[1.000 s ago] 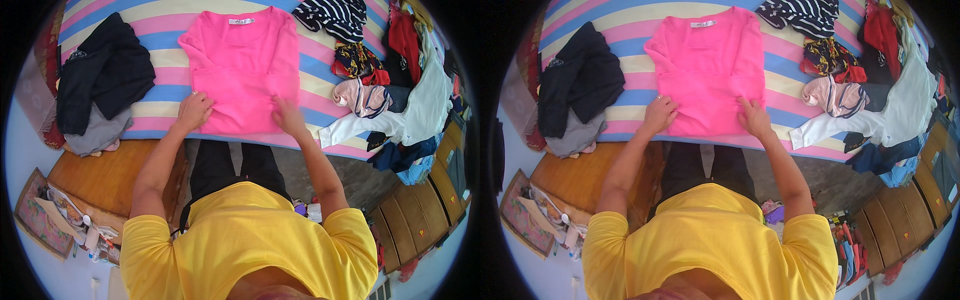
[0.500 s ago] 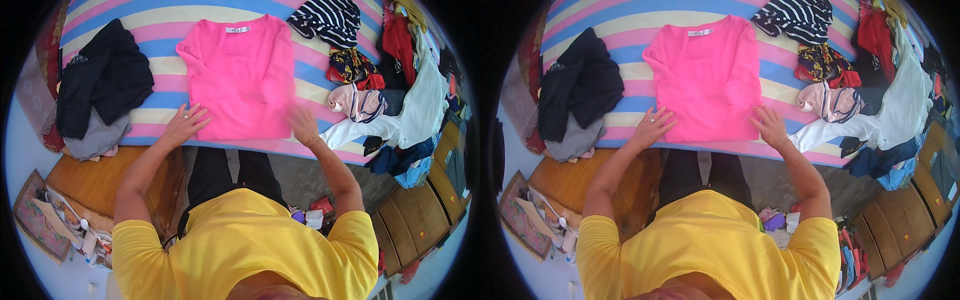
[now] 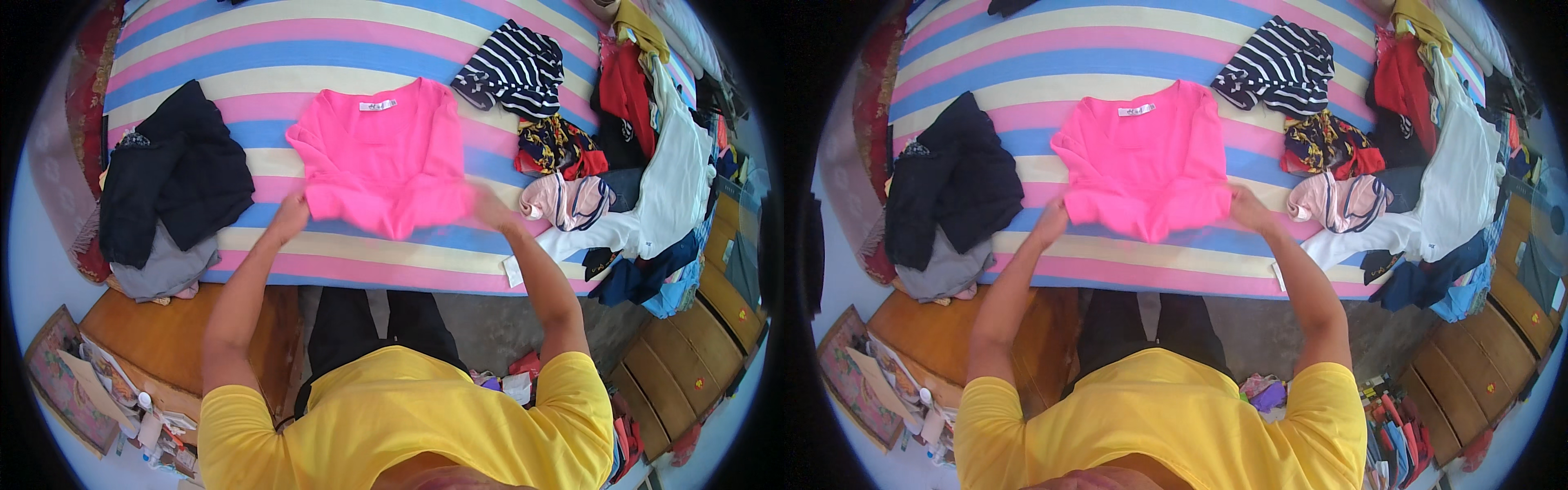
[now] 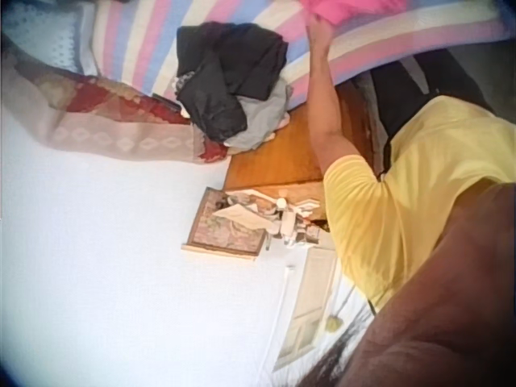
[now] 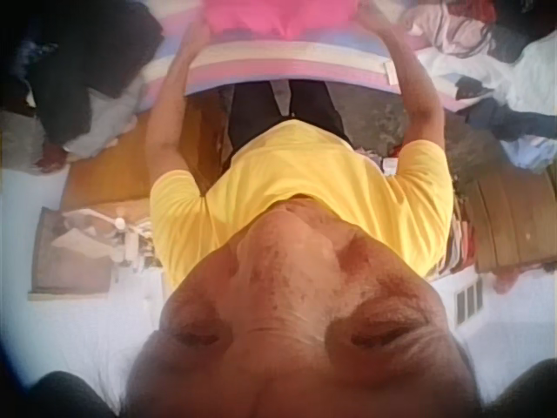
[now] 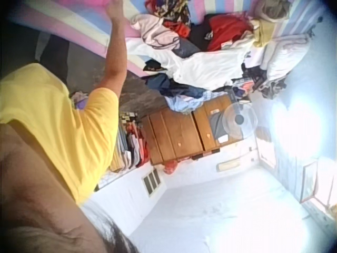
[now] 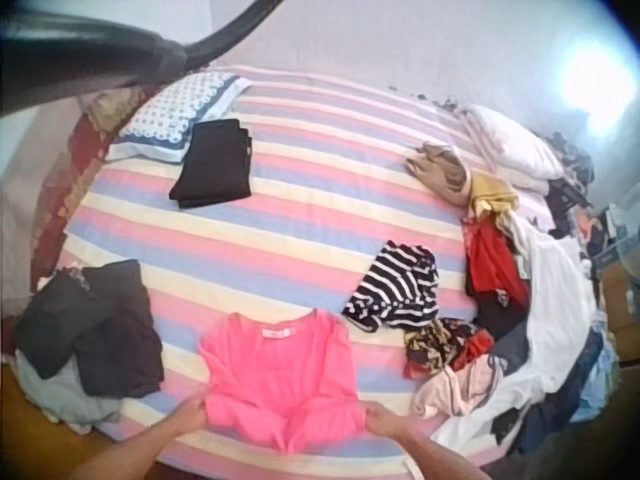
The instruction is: The person folds a pink shirt and a striped shirt by hand on a bed, placing them into a stack.
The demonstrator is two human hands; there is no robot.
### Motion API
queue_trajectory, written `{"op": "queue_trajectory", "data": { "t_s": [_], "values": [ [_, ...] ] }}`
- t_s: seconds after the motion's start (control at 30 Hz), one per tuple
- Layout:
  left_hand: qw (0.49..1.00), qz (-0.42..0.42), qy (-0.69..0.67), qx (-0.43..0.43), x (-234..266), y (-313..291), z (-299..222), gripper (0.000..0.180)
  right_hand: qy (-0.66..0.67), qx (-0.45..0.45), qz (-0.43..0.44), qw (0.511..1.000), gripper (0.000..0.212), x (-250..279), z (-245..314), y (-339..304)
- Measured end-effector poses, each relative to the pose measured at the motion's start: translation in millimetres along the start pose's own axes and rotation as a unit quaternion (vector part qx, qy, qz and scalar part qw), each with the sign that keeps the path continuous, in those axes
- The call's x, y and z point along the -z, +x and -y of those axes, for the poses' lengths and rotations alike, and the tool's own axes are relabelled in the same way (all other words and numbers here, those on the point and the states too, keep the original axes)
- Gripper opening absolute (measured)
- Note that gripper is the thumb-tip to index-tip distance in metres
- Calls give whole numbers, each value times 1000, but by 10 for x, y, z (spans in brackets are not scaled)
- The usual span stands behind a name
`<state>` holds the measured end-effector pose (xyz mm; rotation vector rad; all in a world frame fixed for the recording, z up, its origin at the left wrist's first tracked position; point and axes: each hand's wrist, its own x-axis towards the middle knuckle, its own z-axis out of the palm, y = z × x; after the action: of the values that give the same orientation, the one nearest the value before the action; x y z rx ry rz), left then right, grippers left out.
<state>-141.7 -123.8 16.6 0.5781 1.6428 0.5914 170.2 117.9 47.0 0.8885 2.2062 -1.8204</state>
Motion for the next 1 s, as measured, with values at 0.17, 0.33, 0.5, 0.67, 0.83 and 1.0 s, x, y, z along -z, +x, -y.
{"op": "queue_trajectory", "data": {
  "t_s": [0.17, 0.33, 0.5, 0.67, 0.83, 1.0],
  "values": [
    [932, -133, -334, -45, 308, 496, -517, 37, 217, -118, -164, 955, 40, 332, -52, 673],
    [963, -171, -202, -41, 244, 634, -440, 34, 190, -131, -225, 947, 37, 221, -58, 894],
    [948, -263, -174, -35, 162, 685, -320, 29, 52, -75, -305, 948, 33, 114, 2, 1009],
    [915, -400, -28, 35, 73, 662, -385, 47, -158, -133, -384, 900, 47, 43, 30, 1194],
    [873, -444, -189, 69, 62, 837, -595, 56, -129, -125, -495, 850, 54, -139, 96, 1266],
    [926, -294, -229, -59, -52, 973, -836, 50, -126, -246, -275, 921, 52, -182, 450, 1359]
  ]
}}
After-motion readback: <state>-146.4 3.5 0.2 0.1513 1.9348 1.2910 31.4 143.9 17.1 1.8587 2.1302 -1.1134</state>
